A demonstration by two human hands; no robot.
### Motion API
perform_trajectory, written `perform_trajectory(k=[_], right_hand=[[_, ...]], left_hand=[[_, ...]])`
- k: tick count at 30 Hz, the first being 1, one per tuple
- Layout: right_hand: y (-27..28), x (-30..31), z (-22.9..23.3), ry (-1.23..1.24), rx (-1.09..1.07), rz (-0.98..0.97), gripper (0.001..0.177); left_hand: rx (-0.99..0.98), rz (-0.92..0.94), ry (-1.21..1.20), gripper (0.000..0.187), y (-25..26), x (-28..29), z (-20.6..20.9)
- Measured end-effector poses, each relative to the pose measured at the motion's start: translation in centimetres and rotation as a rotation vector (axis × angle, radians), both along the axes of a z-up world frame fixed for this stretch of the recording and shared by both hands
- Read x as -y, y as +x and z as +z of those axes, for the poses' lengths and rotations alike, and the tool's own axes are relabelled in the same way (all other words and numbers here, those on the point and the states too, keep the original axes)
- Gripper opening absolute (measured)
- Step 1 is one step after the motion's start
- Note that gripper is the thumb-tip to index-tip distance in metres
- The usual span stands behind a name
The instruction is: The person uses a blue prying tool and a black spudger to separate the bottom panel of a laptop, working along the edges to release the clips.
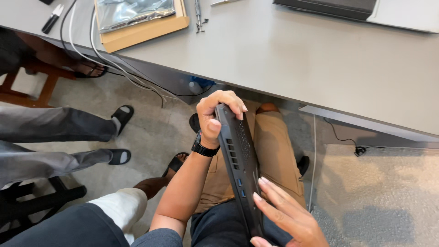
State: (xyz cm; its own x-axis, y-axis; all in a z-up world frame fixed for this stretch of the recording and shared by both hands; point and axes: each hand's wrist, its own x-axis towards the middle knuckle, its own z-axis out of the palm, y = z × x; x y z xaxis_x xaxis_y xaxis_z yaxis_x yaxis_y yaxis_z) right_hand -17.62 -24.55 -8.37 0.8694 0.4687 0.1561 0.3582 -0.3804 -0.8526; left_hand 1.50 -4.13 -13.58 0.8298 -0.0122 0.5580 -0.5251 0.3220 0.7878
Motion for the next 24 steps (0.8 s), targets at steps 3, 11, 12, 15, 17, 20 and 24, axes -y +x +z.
perform_trajectory(k=[3,11,12,15,17,20,24], right_hand=[[0.1,-1.0,-0.8,0.024,0.037,0.033,0.070],[0.9,-1.1,-1.8,0.049,-0.002,0.092,0.069],[1.0,-1.0,-1.9,0.049,-0.004,0.108,0.069],[1.3,0.1,-2.6,0.069,-0.053,0.190,0.068],[1.6,0.5,-2.4,0.087,-0.094,0.255,0.082],[1.6,0.4,-1.4,0.071,-0.164,0.205,0.070],[1.4,0.8,-2.1,0.057,-0.139,0.206,0.063]], left_hand=[[-0.007,-0.050,-0.114,0.068,0.0,-0.6,-0.5],[0.003,-0.024,-0.160,0.078,0.1,-0.6,-0.6],[0.005,-0.014,-0.164,0.080,0.2,-0.5,-0.6],[0.009,0.000,-0.173,0.083,0.4,-0.2,-0.5],[0.015,0.003,-0.180,0.083,0.6,0.0,-0.3],[0.023,-0.001,-0.161,0.083,0.5,0.2,-0.3],[0.004,0.018,-0.159,0.084,0.6,0.5,-0.4]])
